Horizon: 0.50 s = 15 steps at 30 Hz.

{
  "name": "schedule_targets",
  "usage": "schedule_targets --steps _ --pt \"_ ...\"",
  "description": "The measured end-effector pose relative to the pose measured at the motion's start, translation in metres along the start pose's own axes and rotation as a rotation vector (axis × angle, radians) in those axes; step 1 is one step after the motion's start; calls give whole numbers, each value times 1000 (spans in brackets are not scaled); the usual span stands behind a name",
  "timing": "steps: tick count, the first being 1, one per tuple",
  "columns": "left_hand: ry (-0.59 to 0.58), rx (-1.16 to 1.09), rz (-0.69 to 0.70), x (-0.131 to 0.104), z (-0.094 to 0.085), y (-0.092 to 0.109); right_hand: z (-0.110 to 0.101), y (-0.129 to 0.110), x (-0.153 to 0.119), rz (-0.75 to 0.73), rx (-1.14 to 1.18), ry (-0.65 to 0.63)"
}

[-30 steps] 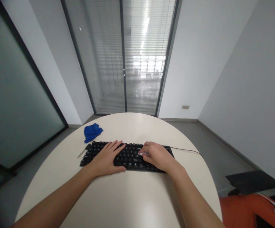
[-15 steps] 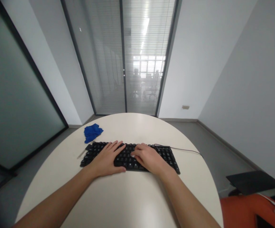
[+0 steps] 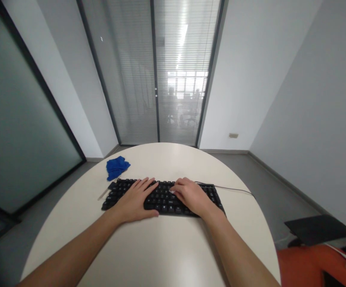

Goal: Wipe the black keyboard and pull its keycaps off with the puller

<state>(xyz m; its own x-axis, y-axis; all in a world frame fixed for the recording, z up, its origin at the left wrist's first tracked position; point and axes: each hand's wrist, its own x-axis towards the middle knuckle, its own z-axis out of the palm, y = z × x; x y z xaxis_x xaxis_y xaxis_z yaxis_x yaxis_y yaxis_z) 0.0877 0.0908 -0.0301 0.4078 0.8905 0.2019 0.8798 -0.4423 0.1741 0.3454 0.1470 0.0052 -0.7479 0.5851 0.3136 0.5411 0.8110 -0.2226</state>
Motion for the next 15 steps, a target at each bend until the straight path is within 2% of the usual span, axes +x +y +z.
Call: schedule_targets --steps 5,11,15 --pt "5 -2 6 0 2 -2 -3 2 -2 -34 -1 -72" --pt "-2 1 8 0 2 -2 -6 3 -3 6 -15 -23" --pt "-7 -7 7 0 2 -3 -10 9 -5 30 -3 -79"
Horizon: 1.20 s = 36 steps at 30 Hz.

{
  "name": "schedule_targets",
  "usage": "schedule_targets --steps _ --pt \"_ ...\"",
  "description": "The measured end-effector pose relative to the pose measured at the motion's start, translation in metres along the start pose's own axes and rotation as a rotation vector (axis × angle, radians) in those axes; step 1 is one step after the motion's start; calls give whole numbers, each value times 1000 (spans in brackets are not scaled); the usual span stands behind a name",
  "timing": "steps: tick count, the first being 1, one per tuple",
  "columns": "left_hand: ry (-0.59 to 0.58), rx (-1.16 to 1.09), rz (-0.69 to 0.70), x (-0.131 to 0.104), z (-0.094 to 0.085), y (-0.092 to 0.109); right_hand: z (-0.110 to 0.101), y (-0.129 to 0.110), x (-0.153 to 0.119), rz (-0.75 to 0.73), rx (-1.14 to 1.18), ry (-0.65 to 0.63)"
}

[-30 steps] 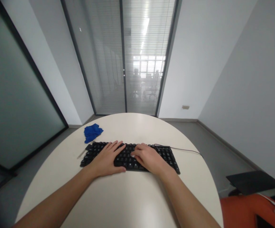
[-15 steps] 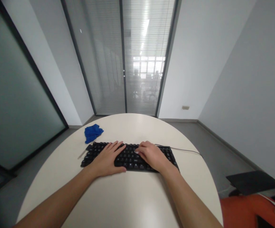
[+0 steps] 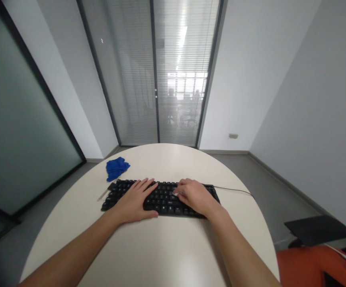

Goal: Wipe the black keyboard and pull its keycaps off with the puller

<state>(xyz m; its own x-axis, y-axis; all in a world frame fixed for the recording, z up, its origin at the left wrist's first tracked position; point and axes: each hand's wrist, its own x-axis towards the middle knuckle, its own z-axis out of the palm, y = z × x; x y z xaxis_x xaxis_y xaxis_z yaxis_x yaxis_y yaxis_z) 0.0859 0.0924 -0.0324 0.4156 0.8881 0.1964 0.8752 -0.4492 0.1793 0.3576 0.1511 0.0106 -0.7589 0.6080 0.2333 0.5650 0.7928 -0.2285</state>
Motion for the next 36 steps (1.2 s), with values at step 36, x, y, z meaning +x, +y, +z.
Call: schedule_targets --steps 36 --pt "0 -4 2 -1 0 0 8 5 8 12 -97 41"
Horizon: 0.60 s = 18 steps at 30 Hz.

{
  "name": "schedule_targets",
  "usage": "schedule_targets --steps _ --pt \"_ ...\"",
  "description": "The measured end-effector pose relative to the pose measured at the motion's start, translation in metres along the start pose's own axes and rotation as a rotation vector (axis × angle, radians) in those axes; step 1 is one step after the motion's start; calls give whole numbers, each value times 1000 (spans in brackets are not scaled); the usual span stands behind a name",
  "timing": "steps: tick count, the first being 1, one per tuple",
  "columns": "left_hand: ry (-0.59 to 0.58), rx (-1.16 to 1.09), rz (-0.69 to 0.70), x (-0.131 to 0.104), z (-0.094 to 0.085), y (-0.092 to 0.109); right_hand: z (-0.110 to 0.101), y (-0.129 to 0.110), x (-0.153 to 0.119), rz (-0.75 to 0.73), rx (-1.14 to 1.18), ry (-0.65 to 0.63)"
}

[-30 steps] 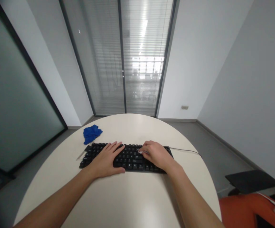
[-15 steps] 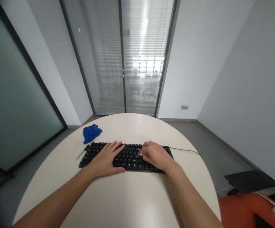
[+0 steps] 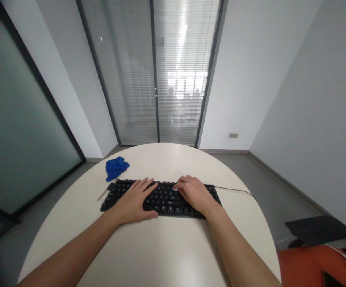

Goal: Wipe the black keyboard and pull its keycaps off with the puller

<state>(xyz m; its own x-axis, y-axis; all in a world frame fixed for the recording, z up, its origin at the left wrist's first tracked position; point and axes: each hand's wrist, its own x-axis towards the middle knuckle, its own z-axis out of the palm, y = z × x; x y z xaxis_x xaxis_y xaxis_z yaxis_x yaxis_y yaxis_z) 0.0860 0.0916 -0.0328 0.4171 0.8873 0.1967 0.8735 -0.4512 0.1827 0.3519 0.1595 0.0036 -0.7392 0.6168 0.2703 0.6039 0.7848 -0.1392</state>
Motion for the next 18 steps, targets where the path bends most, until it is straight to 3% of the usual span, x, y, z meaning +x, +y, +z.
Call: schedule_targets --steps 7,18 --pt "5 -3 -2 0 0 0 -4 -1 -2 52 -41 -4" --pt "2 2 7 0 0 0 21 -18 14 -30 -36 73"
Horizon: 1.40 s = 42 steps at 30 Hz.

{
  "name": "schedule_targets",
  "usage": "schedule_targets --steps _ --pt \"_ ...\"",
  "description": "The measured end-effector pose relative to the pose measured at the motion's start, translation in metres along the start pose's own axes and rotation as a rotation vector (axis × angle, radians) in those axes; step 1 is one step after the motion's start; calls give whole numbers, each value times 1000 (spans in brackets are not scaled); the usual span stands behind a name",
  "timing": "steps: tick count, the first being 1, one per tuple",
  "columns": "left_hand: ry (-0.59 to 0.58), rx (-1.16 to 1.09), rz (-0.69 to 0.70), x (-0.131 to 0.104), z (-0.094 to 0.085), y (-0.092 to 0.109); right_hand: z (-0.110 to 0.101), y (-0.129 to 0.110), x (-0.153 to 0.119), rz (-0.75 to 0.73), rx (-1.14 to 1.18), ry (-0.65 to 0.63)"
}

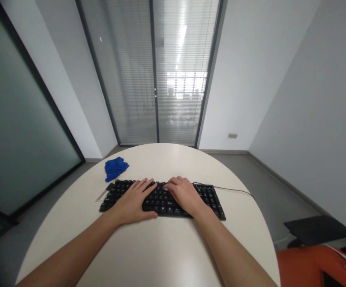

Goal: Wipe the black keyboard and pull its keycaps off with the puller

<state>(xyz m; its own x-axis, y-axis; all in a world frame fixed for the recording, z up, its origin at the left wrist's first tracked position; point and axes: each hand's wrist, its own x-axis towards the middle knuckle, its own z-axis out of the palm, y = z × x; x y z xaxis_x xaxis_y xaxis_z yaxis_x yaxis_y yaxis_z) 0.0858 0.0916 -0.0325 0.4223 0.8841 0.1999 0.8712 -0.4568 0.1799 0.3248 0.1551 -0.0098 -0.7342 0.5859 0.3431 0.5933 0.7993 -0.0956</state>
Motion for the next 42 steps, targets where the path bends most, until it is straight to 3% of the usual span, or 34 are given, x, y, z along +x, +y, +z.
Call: schedule_targets --steps 8,14,22,28,36,42 --pt "-1 12 -2 0 1 0 -13 1 -3 36 -70 -68" --pt "2 9 6 1 -2 3 -1 -2 -1 33 3 40" --pt "2 11 8 1 -2 4 -3 -10 2 34 -98 -40" --pt "-6 13 4 2 -1 3 1 -7 1 89 -35 36" --pt "7 12 6 2 0 3 6 -15 3 -37 107 -2" --pt "-4 19 0 2 1 2 0 -19 2 -56 36 -46"
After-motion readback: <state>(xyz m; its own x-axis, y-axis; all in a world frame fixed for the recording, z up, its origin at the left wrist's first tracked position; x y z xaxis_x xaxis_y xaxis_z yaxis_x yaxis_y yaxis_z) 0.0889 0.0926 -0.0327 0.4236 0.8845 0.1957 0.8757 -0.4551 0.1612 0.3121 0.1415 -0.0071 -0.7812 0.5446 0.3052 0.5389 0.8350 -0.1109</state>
